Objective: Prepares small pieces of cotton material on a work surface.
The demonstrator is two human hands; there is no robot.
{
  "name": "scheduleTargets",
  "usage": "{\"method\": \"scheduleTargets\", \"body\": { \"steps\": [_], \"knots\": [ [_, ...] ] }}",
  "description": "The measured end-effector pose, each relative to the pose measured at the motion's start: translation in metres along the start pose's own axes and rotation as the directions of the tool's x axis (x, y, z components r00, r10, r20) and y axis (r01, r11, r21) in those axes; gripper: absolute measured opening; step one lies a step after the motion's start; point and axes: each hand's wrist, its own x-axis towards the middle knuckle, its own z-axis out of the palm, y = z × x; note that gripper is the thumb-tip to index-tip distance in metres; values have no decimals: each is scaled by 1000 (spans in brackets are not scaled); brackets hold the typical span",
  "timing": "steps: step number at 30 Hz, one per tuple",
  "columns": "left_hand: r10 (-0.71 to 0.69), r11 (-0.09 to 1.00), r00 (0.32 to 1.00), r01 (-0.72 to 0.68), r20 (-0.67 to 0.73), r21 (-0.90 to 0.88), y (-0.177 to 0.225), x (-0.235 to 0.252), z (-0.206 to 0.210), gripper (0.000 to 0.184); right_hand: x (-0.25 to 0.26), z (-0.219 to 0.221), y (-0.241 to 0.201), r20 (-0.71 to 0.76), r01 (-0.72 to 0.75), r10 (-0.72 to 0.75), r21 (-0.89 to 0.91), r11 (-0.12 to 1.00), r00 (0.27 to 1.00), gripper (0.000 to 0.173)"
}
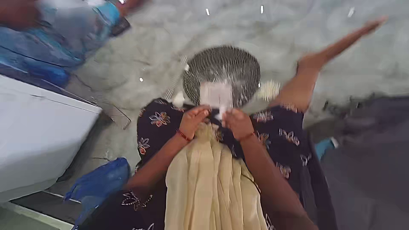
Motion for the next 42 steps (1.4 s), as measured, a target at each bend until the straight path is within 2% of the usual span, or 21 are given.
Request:
{"method": "scheduleTargets", "body": {
  "steps": [2, 5, 9, 13, 15, 20, 23, 25, 28, 33, 37, 42],
  "knots": [
    [13, 998, 999, -11, 40, -65, -8, 8, 12, 35, 7, -1, 4, 29, 39, -40, 60, 997, 999, 21],
    [-95, 983, 995, 92, -14, -158, -4, 11, 25, 28, 8, -4, 5, 47, 61, -65, 73, 995, 997, 29],
    [-159, 966, 986, 145, -48, -214, -5, 14, 32, 19, 5, -10, 2, 53, 134, -133, -20, 991, 990, 34],
    [-173, 962, 984, 159, -45, -223, -4, 11, 34, 12, 2, -9, 3, 109, 137, -125, -112, 984, 986, 39],
    [-169, 966, 983, 151, -70, -210, -6, 9, 35, 12, 1, -7, 5, 118, 126, -114, -100, 987, 986, 38],
    [-202, 960, 963, 160, -177, -229, -4, 11, 32, 7, 2, -5, 3, 72, 137, -133, -59, 989, 989, 17],
    [-186, 962, 968, 144, -170, -234, -8, 11, 31, 8, 2, -3, 7, 75, 165, -155, -151, 975, 985, 26],
    [-196, 958, 970, 157, -147, -240, -9, 10, 30, 9, 4, 1, 9, 42, 155, -150, -168, 974, 988, 16],
    [-229, 946, 964, 188, -135, -264, -8, 10, 27, 10, 4, 1, 5, 21, 80, -79, -48, 996, 997, 3],
    [-253, 933, 958, 204, -138, -296, -9, 11, 27, 13, 2, 3, 0, 4, -22, 22, 15, 1000, 1000, 9],
    [-211, 945, 973, 179, -92, -274, -10, 10, 28, 17, 5, 4, 6, -17, 56, -57, -77, 995, 998, 8],
    [-171, 971, 975, 142, -142, -193, -8, 8, 32, 13, 4, 3, 8, 37, 116, -111, -177, 977, 993, 16]
  ]
}}
